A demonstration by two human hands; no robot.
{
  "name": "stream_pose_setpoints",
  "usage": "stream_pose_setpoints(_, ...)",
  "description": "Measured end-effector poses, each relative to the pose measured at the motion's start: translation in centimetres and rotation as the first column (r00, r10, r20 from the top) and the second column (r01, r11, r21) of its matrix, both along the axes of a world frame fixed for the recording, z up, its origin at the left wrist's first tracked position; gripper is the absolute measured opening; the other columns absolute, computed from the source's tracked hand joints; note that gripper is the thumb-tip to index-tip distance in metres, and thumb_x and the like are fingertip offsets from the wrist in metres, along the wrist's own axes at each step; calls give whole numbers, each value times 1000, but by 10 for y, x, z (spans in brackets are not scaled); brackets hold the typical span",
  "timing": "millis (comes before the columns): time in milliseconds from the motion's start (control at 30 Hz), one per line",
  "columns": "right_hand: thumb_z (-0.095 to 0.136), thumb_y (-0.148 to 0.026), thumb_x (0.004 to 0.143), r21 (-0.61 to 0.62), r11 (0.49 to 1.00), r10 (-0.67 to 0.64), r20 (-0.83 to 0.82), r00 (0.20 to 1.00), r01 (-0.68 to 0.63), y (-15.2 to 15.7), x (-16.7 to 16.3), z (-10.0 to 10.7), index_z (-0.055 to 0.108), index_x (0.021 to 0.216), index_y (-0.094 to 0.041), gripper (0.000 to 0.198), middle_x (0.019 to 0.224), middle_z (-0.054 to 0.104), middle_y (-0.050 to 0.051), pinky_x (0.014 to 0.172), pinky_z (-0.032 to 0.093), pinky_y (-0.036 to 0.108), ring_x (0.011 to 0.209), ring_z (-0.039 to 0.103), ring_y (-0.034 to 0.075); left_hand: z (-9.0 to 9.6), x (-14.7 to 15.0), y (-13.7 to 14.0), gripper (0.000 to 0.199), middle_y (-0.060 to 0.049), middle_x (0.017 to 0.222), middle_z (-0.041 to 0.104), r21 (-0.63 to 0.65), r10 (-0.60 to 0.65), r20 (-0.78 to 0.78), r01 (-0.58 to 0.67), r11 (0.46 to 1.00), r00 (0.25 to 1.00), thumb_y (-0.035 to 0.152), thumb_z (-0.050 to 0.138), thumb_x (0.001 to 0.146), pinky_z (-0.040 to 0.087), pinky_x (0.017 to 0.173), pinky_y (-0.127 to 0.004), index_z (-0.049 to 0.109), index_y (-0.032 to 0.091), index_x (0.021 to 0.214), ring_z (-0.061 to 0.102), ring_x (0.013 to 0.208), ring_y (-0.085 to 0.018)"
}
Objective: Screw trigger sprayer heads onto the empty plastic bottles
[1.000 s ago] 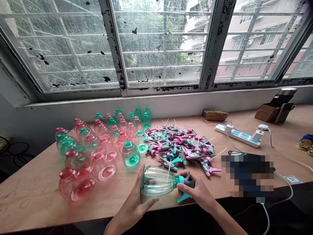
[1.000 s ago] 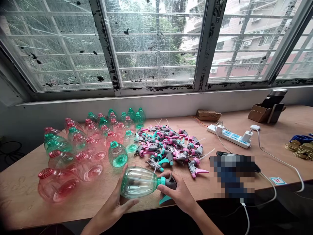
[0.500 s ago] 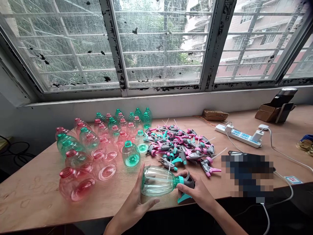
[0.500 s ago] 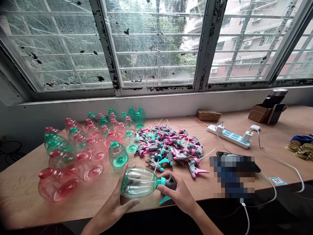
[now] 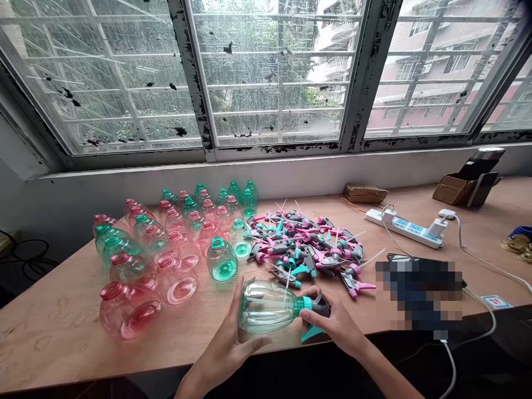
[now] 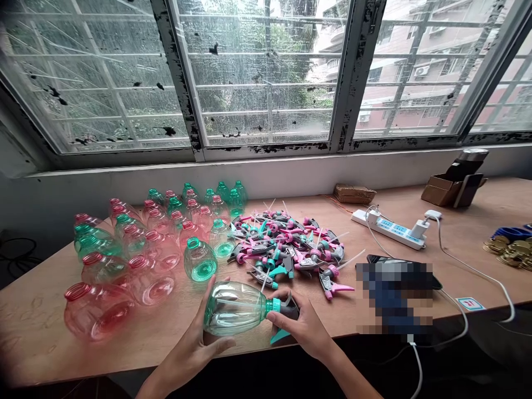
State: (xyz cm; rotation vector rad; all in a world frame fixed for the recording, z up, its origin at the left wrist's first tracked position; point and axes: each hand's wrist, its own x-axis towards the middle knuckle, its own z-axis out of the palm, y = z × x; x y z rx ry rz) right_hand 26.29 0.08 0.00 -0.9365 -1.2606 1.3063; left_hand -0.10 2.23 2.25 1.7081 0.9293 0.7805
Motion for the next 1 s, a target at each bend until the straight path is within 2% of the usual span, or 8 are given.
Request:
stream_pose_setpoints(133, 80, -42, 84, 0, 1000, -9, 6, 1000, 9, 0, 0, 2, 65, 103, -17, 35, 69, 68, -2, 60, 60, 28, 61, 70, 17, 2, -1, 0, 101, -5, 171, 15, -1, -5, -24, 5, 1000, 1000, 43, 70, 90, 19, 127, -48, -2, 38, 161, 20, 155, -33)
stream_pose_setpoints(333, 80, -44, 83, -13, 1000, -13, 7, 1000, 13, -2, 0, 4, 65, 101, -18, 35, 68, 69, -2, 60, 60, 28, 61, 70, 17, -6, -2, 1, 88, -3, 172, 11, 100, 11, -34, -8, 995, 999, 39, 59, 98, 15, 126, -53, -4, 43, 159, 19, 156, -33)
stream_pose_setpoints(500, 80, -44, 83, -17, 1000, -17, 9, 1000, 17, -1, 0, 3, 64, 100, -18, 35, 68, 69, -1, 61, 61, 30, 61, 71, 18, -6, -4, 1, 103, -5, 172, 7, 31, 1, -30, 0, 1000, 1000, 42, 70, 91, 13, 127, -55, -6, 39, 160, 12, 157, -35)
stream_pose_setpoints(600, 80, -45, 83, -22, 1000, -11, -4, 1000, 11, -1, 0, 5, 64, 99, -18, 36, 67, 70, -1, 60, 61, 30, 60, 70, 18, -6, -4, 2, 103, -7, 172, 8, 21, 14, -35, -13, 1000, 999, 43, 71, 90, 13, 127, -54, -4, 37, 161, 11, 157, -36)
stream_pose_setpoints(800, 80, -45, 83, -14, 1000, -21, 2, 1000, 21, -3, 0, 6, 65, 102, -18, 37, 66, 69, -2, 58, 59, 27, 60, 69, 17, -10, -3, 2, 86, -5, 172, 12, 106, 21, -45, -16, 994, 999, 38, 58, 100, 13, 126, -54, -5, 44, 159, 16, 156, -32)
stream_pose_setpoints(933, 80, -44, 84, 0, 1000, -17, 8, 1000, 17, -2, 0, 4, 66, 102, -17, 35, 68, 69, -1, 60, 59, 28, 61, 69, 17, -8, -5, 1, 102, -3, 173, 6, 72, 26, -57, -22, 997, 998, 41, 71, 91, 8, 127, -54, -5, 43, 159, 7, 157, -33)
stream_pose_setpoints(1000, 80, -44, 84, 6, 1000, -19, 19, 1000, 19, -1, 0, 4, 66, 102, -17, 35, 68, 69, -1, 60, 59, 28, 61, 69, 17, -5, -5, 1, 102, -4, 173, 3, 54, 33, -51, -30, 998, 998, 43, 70, 91, 7, 127, -54, -4, 40, 160, 4, 158, -34)
